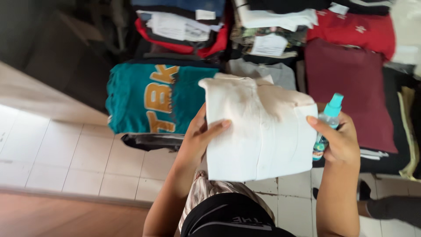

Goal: The person sprays a liquid from a small bottle onto a stack of folded t-shirts and polo shirts. They smooth the fabric with their hands and then move the treated items to a separate pile on the table.

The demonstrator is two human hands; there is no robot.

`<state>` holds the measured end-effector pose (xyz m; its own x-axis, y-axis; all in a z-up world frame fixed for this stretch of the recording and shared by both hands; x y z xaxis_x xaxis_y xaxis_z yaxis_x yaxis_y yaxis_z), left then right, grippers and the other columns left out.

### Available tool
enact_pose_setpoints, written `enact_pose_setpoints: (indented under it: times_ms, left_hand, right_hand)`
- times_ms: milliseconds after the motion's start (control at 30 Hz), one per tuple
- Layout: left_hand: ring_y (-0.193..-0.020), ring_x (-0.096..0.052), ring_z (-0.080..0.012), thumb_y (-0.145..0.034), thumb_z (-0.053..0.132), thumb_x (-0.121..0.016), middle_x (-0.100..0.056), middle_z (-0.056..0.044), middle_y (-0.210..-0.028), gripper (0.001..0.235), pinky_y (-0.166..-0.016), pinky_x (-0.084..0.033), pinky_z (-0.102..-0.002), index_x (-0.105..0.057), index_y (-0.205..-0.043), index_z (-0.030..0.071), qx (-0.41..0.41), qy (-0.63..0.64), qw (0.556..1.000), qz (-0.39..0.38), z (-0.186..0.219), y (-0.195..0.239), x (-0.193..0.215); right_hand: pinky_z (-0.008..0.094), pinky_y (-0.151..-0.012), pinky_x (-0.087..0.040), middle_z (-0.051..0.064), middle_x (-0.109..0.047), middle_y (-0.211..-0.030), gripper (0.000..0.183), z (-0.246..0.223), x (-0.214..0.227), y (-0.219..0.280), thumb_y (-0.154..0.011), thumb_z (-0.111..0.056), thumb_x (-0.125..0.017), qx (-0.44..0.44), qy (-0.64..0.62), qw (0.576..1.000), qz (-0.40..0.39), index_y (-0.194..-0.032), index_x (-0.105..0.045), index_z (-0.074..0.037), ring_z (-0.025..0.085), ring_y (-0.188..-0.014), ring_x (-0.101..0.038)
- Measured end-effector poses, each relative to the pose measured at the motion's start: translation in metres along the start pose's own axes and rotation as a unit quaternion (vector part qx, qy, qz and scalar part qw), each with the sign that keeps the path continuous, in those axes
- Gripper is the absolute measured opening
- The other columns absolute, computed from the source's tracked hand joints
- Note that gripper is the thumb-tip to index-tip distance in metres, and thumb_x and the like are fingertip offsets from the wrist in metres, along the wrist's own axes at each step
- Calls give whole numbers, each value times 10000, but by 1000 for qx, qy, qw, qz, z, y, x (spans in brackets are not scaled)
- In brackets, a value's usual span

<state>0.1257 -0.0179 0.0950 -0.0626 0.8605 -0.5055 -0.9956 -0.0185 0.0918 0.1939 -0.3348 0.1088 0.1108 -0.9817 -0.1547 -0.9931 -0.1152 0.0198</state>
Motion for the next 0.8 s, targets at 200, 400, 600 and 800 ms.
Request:
enact_pose_setpoints:
  times_ms: [200, 400, 600, 800]
  left_hand:
    - [-1082, -676, -175, -904, 16, -728, -689, -111, -1269, 695, -928, -551, -307, -463, -1545, -16, -39, 5, 994, -99, -2, -111, -52]
    - [-1237, -632, -180, -947, 31, -678, -636, -94, -1385, 759, -1060, -498, -310, -306, -1609, 42, -55, 12, 989, -136, -15, -149, -54]
    - [-1143, -649, -212, -897, 183, -679, -673, -159, -1275, 714, -957, -530, -348, -376, -1518, 4, 114, -115, 986, 33, -119, -99, 12]
    - [-849, -678, -179, -941, 309, -736, -705, -186, -1040, 597, -685, -541, -313, -488, -1363, -32, 40, -406, 912, 33, -127, -45, 22]
  right_hand:
    - [306, -730, -528, 63, -715, -999, 326, -16, 42, -47, -927, -51, -781, 33, -14, 994, 108, -1232, -687, 17, 149, -848, -684]
    - [307, -840, -570, 67, -718, -1043, 279, -13, 71, -69, -952, -46, -797, 89, -49, 992, 75, -1195, -675, 14, 155, -924, -702]
    - [312, -727, -567, 45, -749, -990, 400, 79, 72, -37, -850, -236, -830, -106, 206, 966, 112, -1183, -730, -39, 123, -850, -690]
    - [358, -701, -546, 169, -743, -906, 590, 88, 54, 2, -831, -404, -804, -81, 419, 901, 77, -1258, -668, -21, 235, -775, -703]
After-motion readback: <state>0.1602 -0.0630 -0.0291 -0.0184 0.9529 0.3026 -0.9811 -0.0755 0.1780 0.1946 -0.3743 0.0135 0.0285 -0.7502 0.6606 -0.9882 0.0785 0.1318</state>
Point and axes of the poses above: each hand's wrist, its own y-axis away from the middle knuckle, its own x-axis out of the back of the hand, z = x × y, the point moved 8 cm from there along -y, towards the middle knuckle
